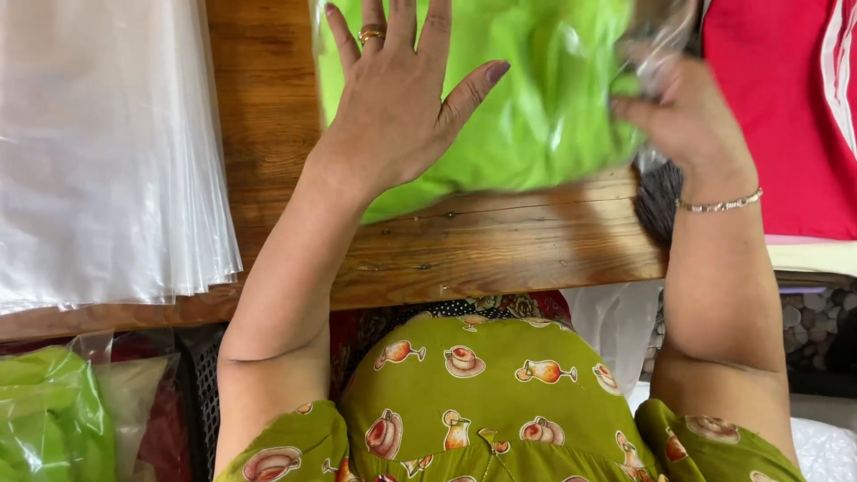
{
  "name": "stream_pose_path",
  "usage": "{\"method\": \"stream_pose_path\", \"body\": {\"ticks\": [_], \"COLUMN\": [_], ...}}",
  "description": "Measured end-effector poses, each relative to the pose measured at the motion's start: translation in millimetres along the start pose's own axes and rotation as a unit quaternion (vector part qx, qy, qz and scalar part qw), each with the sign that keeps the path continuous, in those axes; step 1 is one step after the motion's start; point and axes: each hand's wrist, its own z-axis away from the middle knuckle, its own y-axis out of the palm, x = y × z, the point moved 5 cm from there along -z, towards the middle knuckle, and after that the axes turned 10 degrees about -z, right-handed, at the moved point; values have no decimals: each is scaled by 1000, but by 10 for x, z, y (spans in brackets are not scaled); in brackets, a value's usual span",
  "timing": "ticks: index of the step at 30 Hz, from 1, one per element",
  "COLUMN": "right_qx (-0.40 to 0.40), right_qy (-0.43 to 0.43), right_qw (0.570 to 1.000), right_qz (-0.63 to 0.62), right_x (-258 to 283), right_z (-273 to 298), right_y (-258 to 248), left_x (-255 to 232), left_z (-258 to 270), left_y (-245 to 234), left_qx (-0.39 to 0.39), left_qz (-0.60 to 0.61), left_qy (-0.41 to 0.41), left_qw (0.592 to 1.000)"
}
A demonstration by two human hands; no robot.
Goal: Placing a neon green pillow into a plastic bag and sealing it with a tool
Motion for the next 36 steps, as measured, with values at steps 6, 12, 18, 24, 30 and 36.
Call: {"method": "stream_pose_path", "body": {"ticks": [6,12,18,24,30,36], "right_qx": [92,325,201,130,96,52], "right_qy": [10,-146,7,-1,93,40], "right_qw": [992,929,927,956,900,890], "right_qz": [-90,-101,-315,-263,-414,-451], "right_x": [-302,12,-595,-565,-503,-669], "right_z": [-30,346,320,579,532,315], "right_y": [129,651,469,654,391,453], "left_x": [-52,-208,-53,-37,-72,-86], "left_z": [-10,-53,-145,-180,-149,-144], "left_y": [72,282,639,907,967,921], "left_qx": [17,89,202,205,208,239], "left_qz": [-4,-9,-72,-145,-158,-160], "left_qy": [-11,-1,-53,-53,-51,-54], "left_qw": [1000,996,975,966,964,956]}}
